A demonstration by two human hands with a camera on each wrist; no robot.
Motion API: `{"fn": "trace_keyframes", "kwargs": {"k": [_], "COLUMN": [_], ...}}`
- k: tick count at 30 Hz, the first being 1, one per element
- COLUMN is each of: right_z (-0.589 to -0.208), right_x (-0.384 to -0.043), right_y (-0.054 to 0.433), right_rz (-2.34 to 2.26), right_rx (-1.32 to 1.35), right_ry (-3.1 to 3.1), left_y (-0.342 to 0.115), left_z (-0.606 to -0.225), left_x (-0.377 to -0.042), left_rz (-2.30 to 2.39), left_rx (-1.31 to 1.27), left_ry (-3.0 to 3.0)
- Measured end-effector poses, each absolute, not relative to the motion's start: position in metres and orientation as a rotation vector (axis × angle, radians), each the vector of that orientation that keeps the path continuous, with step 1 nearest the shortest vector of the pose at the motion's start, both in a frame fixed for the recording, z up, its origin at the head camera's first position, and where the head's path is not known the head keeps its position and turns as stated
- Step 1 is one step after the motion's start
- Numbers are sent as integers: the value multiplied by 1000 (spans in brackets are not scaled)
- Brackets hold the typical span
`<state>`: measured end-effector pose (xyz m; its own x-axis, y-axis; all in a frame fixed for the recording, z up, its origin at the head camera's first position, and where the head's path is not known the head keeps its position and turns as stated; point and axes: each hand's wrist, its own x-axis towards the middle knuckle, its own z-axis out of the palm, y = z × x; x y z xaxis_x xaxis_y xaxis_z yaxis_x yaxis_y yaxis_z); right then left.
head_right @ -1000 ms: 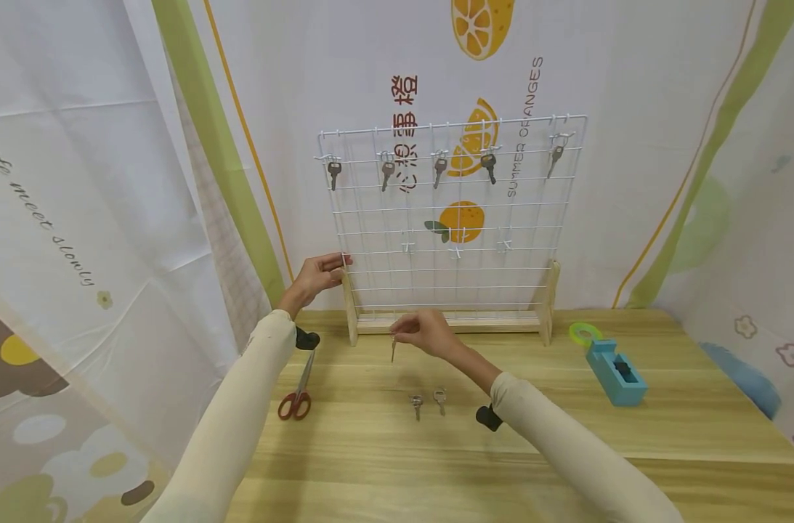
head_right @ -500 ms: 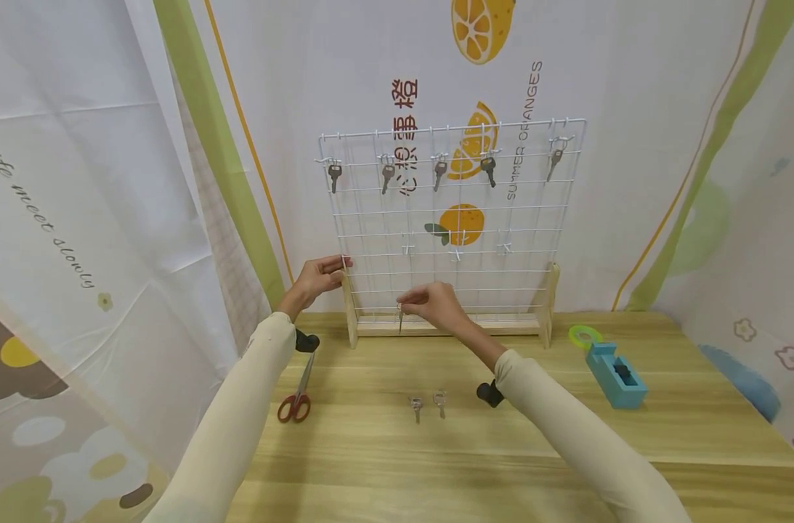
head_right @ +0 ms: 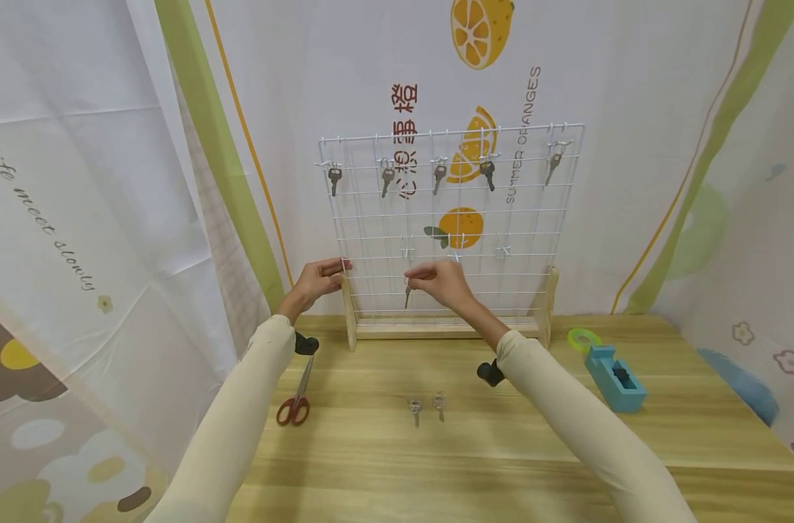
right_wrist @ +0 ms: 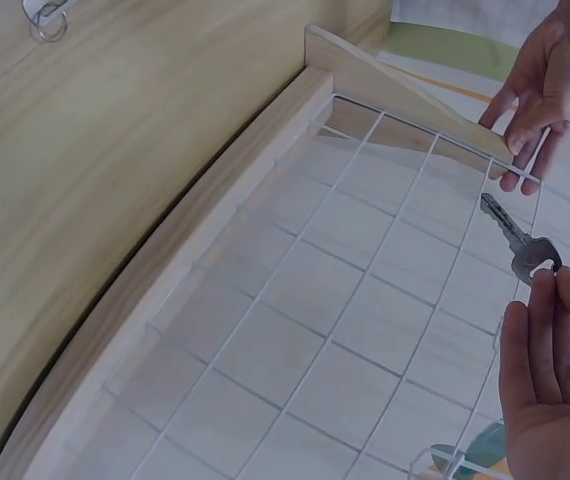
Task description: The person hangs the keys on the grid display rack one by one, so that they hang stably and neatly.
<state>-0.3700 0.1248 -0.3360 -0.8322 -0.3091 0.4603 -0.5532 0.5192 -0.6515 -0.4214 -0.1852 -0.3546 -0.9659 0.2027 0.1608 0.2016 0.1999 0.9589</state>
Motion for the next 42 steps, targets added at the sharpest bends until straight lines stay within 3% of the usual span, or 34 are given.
{"fn": "trace_keyframes", "kwargs": {"k": [15, 42], "right_z": [-315, -319], "right_x": [-379, -402], "right_y": [119, 112], "right_rz": [1255, 1195], "right_rx": [685, 615], "right_ry": [-2343, -2339], "left_y": [-188, -187], "left_z": [-357, -356], "left_x": [-422, -421], "left_rz": [1971, 1970], "left_rx": [431, 437], "left_ry": [2385, 2396]}}
